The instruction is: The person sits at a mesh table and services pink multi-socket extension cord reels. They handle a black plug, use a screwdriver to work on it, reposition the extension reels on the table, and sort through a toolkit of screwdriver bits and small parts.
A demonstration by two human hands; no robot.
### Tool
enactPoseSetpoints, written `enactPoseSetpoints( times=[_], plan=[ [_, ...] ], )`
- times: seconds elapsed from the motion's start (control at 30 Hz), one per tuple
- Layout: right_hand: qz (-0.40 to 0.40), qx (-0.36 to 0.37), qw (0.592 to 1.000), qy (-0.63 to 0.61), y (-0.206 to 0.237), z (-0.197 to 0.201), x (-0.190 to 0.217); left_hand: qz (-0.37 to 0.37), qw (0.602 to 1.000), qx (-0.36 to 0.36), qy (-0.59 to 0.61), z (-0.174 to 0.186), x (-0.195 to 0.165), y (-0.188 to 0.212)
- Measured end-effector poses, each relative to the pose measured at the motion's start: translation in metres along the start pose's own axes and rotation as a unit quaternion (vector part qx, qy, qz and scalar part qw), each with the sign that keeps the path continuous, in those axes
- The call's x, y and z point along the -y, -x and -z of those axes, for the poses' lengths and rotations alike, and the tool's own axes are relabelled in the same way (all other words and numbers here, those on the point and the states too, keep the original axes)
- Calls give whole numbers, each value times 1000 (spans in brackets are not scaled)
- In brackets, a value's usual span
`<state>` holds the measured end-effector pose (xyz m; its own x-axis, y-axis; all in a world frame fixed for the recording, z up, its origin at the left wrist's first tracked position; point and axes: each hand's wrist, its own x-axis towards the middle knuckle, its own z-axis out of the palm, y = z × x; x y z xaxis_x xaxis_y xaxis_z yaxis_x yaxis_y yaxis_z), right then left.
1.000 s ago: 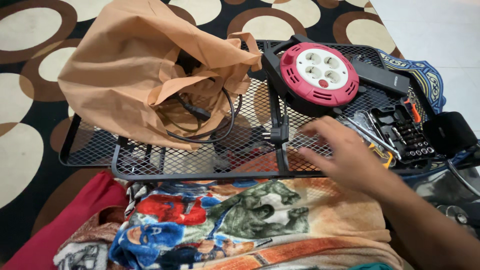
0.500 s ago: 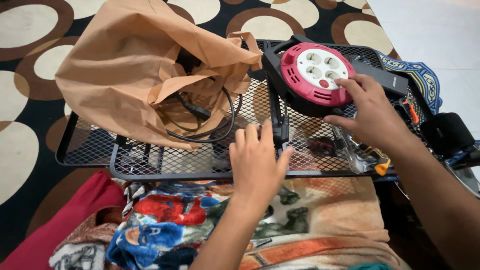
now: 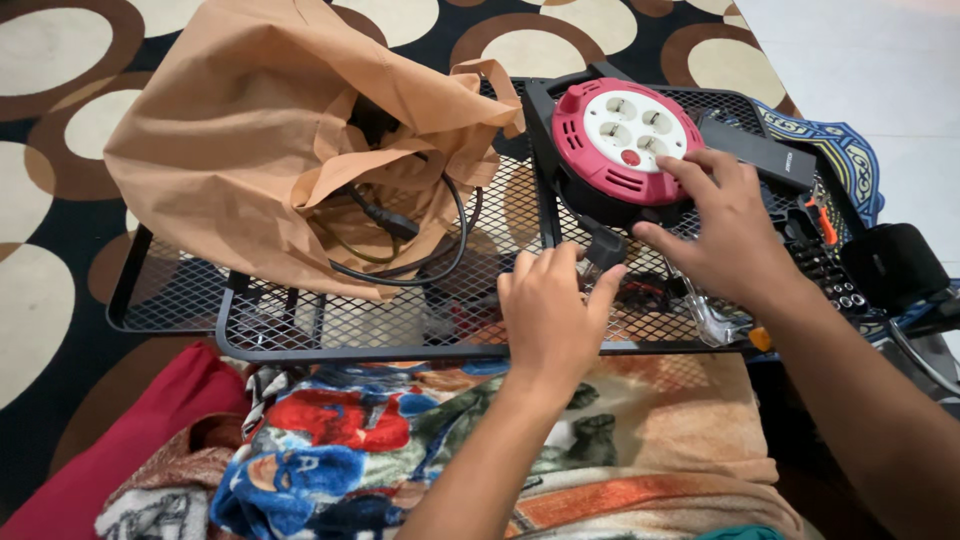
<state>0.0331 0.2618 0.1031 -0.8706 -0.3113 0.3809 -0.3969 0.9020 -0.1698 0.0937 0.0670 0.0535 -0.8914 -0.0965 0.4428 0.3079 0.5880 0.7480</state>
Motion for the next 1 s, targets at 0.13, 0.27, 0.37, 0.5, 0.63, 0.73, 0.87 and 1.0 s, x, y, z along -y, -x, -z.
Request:
enactPoseSetpoints(
  times=[0.13,0.27,0.37,0.5,0.63,0.73,0.87,1.0],
  plan=[
    [4,25,996,-87,5,3,-4,-27,999,13,-45,-9,-4,-7],
    [-16,33,996,-78,3,-1,-4,-67,996,44,-45,-14,-6,-13],
    [-15,46,995,-83,1,-4,-7,-124,990,56,-48,-8,3,-15],
    [10,46,994,-96,1,-6,-11,-145,983,33,-111,27,21,-35],
    [4,42,995,-95,2,-9,-10,-169,923,-140,-315,92,39,-76],
    [-9,35,998,-60,1,-13,-6,-99,876,-143,-450,141,58,-100],
    [-16,32,998,-44,1,-13,-1,-24,894,-99,-435,173,89,-103],
    [-36,73,996,-31,-3,-2,4,-64,958,-121,-253,190,117,-86]
  ],
)
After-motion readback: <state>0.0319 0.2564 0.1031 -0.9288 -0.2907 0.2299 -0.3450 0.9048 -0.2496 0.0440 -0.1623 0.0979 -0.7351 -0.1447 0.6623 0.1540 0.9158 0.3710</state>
